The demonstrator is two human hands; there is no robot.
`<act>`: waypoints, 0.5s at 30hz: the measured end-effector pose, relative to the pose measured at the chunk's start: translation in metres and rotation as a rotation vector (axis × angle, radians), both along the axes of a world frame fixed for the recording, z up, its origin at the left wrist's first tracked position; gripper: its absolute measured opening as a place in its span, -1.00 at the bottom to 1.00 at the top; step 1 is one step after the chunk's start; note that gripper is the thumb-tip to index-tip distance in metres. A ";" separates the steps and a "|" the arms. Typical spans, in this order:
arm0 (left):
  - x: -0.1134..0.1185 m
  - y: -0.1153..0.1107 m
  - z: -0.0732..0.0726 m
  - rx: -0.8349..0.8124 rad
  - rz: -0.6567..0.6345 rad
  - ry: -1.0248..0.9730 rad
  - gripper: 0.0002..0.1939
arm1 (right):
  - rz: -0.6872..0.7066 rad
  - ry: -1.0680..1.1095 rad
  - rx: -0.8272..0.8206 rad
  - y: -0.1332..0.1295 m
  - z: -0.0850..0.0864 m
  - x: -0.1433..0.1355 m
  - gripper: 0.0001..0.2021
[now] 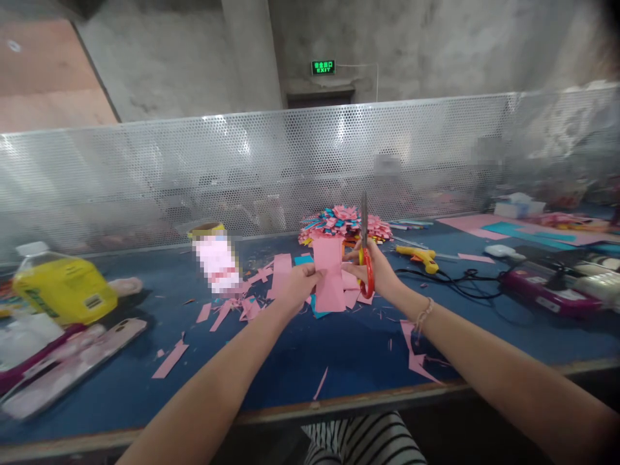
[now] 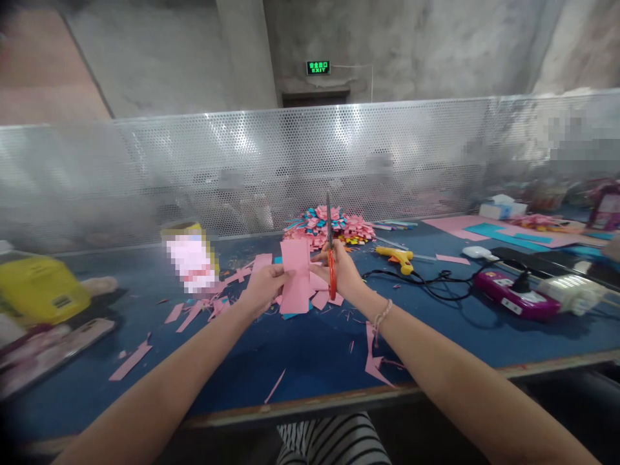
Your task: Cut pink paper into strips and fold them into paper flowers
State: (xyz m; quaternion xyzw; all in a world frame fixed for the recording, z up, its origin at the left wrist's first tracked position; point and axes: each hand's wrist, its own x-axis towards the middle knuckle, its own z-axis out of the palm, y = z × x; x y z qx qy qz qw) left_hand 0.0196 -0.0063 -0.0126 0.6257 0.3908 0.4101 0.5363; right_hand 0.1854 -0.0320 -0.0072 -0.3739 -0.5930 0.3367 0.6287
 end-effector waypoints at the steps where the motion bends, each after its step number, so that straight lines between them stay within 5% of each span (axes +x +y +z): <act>1: 0.000 -0.001 0.001 0.019 -0.010 0.006 -0.76 | 0.025 0.003 -0.029 0.001 -0.001 -0.002 -0.54; 15: -0.001 -0.004 0.006 0.187 -0.044 0.131 -0.75 | 0.030 0.056 -0.117 0.002 -0.011 -0.012 -0.59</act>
